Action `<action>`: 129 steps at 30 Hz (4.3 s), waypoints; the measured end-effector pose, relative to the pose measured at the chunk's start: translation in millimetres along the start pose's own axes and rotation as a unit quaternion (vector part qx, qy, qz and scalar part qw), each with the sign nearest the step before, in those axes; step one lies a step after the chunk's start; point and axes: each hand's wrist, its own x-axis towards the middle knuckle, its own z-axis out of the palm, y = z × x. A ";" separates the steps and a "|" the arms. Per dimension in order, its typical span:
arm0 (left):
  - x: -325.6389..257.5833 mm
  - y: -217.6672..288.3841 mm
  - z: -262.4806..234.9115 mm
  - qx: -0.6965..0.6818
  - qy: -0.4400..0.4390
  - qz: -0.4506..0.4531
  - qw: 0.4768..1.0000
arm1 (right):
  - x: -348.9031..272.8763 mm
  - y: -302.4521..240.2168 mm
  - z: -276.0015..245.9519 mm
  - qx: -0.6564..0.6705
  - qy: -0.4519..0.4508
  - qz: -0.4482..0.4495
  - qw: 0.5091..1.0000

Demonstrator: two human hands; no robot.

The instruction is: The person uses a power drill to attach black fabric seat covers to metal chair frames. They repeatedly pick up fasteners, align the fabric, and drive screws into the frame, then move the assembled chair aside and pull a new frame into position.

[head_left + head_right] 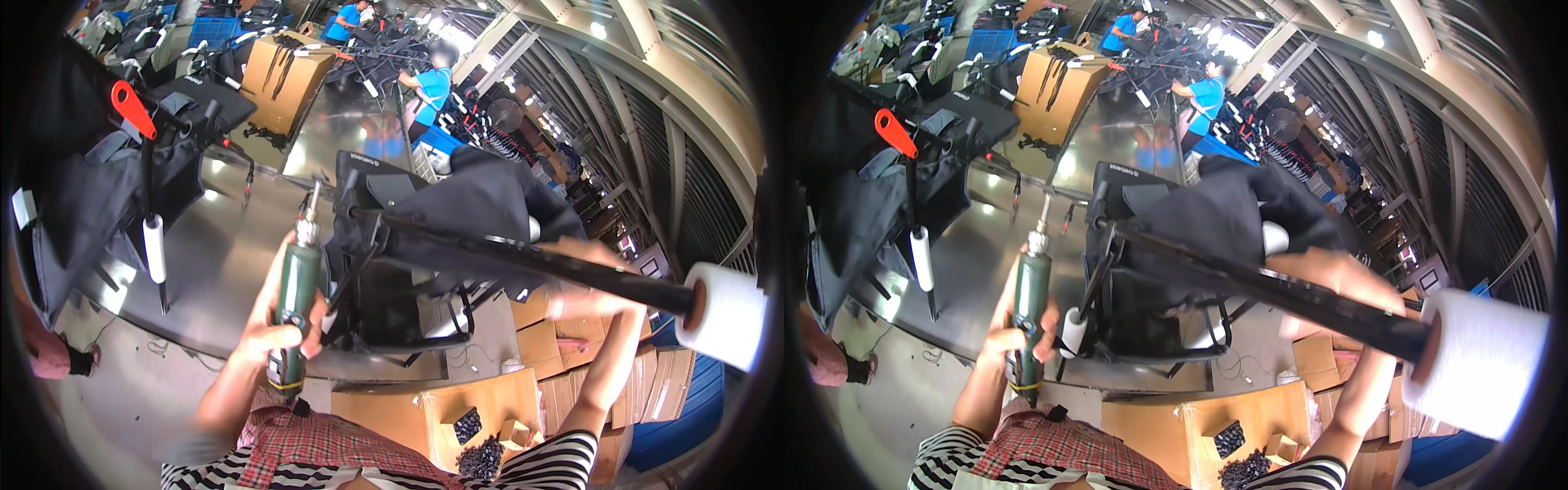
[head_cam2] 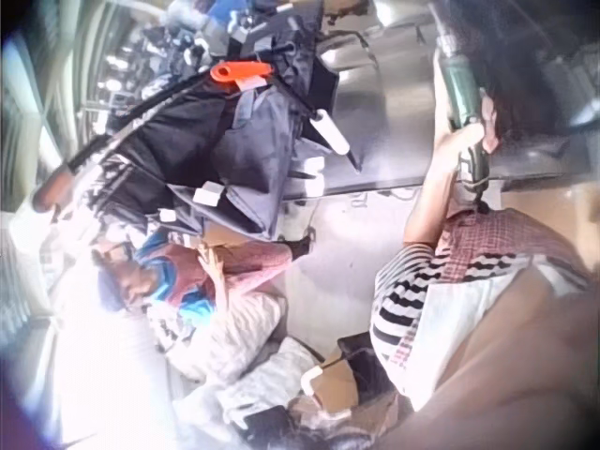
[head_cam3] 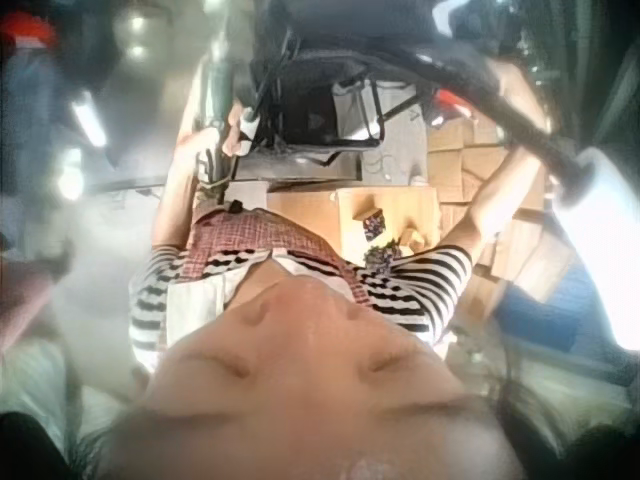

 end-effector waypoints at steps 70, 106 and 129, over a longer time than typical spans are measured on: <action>-34.8 19.9 149.3 0.327 -0.129 -0.091 0.932 | 54.1 -44.8 78.3 0.092 0.553 -0.340 0.756; -38.6 -2.1 165.6 0.270 -0.104 -0.059 0.956 | 66.8 -54.5 97.3 0.103 0.626 -0.279 0.721; -52.8 -35.7 118.0 0.144 -0.190 -0.222 0.945 | -21.7 63.5 141.2 0.149 0.604 -0.172 0.764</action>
